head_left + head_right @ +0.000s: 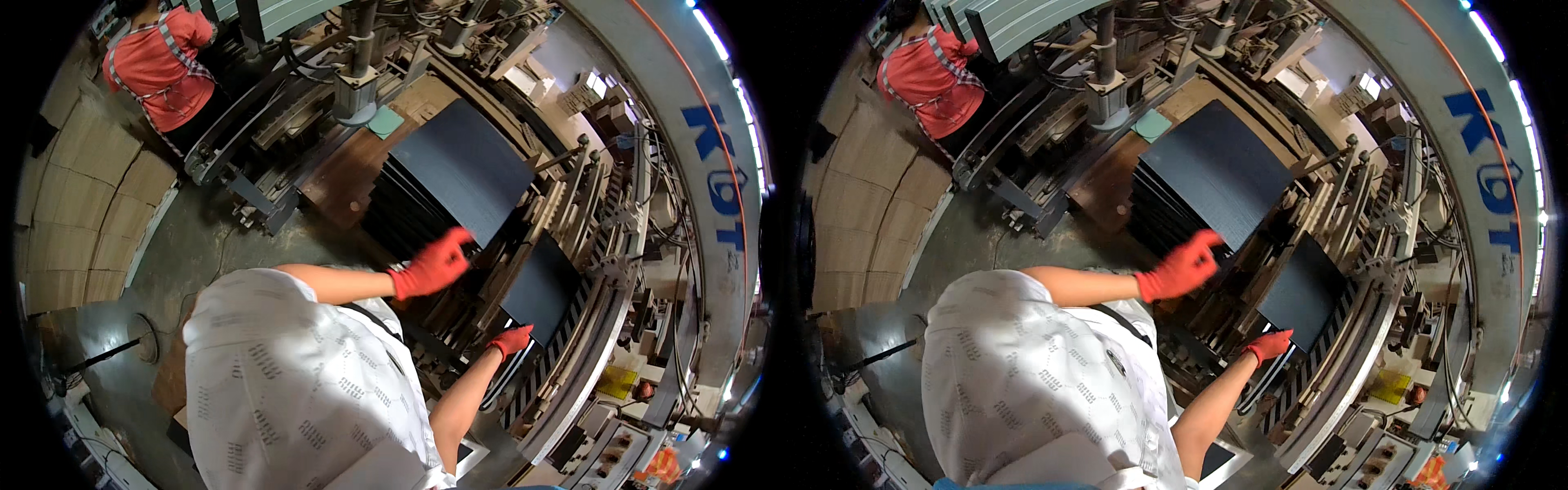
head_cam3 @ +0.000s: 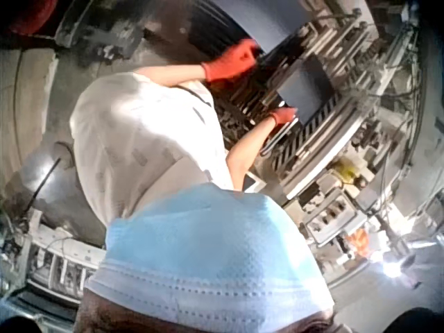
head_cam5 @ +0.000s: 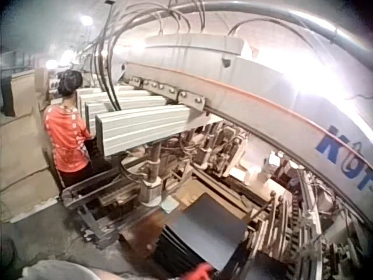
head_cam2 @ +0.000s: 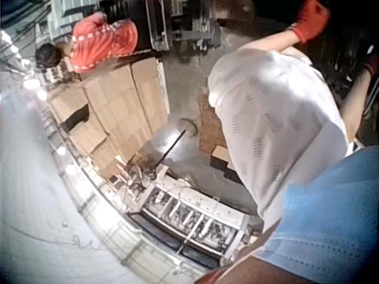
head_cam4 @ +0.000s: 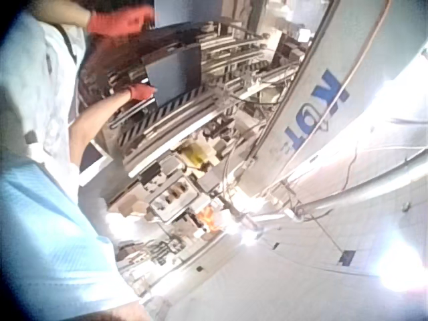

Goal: The person places panels onto a machine for processing and subsequently stacks the processed components onto a wooden base.

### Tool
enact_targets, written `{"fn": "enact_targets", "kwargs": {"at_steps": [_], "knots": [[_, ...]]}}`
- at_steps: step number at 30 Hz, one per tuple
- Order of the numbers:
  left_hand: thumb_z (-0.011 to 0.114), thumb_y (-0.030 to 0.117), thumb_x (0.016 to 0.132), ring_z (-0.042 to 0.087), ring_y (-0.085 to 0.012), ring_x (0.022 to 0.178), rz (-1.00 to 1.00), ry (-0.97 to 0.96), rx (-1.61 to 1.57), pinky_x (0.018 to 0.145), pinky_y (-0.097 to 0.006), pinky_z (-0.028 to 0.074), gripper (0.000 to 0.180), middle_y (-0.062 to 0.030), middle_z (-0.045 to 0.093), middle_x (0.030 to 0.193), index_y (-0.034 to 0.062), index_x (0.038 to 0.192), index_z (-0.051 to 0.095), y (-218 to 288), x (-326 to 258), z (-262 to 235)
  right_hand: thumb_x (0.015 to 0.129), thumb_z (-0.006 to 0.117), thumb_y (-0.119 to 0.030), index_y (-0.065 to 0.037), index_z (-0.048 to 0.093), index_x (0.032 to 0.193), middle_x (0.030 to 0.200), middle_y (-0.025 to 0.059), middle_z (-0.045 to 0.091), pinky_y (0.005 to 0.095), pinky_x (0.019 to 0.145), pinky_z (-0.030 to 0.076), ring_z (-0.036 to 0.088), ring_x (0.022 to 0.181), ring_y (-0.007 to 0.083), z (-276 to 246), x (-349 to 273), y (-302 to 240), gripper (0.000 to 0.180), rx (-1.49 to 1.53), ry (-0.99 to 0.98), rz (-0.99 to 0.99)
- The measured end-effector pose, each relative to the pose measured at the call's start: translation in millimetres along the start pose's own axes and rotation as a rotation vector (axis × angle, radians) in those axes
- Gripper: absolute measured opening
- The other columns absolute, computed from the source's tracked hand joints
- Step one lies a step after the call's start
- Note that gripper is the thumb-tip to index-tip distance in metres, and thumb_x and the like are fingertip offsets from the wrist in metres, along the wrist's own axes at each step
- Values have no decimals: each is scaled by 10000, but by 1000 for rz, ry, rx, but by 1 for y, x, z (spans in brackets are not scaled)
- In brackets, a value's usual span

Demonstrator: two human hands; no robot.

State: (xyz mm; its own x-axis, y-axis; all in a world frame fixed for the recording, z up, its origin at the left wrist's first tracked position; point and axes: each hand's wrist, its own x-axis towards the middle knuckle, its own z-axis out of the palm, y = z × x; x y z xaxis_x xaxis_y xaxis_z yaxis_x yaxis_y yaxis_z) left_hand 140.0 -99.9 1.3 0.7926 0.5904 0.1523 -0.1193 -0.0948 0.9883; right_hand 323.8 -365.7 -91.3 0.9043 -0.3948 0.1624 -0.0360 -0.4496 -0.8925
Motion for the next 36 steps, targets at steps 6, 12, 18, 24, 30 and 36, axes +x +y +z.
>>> {"fn": "enact_targets", "kwargs": {"at_steps": [6, 12, 18, 24, 30, 36], "knots": [[639, 83, 865, 431, -103, 701, -40, 648, -100, 688, -255, 438, 676, 12, 480, 817, 76, 1451, 301, -4, 38, -126, 963, 478, -418, 7, 455, 624, 594, 19, 425, 366, 500, 318, 339, 534, 162, 5, 2, 1, 544, -99, 56, -31], [679, 55, 822, 417, -84, 723, -104, 650, -218, 658, -254, 414, 482, 7, 442, 816, 62, 1244, 448, -15, 55, -125, 977, 406, -439, 124, 603, 870, 882, 258, 666, 456, 701, 448, 569, 710, 361, 4, -7, -14, 606, -335, 21, -11], [684, 48, 844, 517, -143, 779, -400, 544, -543, 677, -347, 542, 252, -35, 467, 891, 67, 968, 465, -38, 47, -111, 974, 455, -396, 78, 568, 774, 710, 53, 552, 367, 608, 400, 435, 658, 171, -1, -1, 0, 527, -236, 34, -71], [617, 135, 898, 587, -245, 990, -514, 259, -712, 838, -403, 531, 354, -106, 562, 1137, 68, 1220, 486, 0, 26, -138, 935, 440, -471, 47, 607, 880, 903, 250, 636, 493, 739, 427, 587, 867, 433, 2, -5, -15, 547, -370, 100, 83], [491, -37, 820, 527, -354, 1116, 250, -426, 554, 989, -405, 425, 485, -204, 507, 1234, -1, 1303, 472, 9, -43, -203, 860, 626, -159, 16, 522, 1150, 989, 131, 554, 364, 789, 474, 563, 946, 262, 1, -76, -80, 355, -62, 390, -168], [555, 49, 842, 530, -300, 1162, 286, -255, 764, 1002, -383, 414, 502, -157, 536, 1273, 10, 1334, 463, -16, -32, -194, 885, 630, -390, -101, 565, 1002, 910, 48, 591, 325, 699, 474, 578, 765, 181, 12, -97, -78, 319, 827, -399, 896]]}}
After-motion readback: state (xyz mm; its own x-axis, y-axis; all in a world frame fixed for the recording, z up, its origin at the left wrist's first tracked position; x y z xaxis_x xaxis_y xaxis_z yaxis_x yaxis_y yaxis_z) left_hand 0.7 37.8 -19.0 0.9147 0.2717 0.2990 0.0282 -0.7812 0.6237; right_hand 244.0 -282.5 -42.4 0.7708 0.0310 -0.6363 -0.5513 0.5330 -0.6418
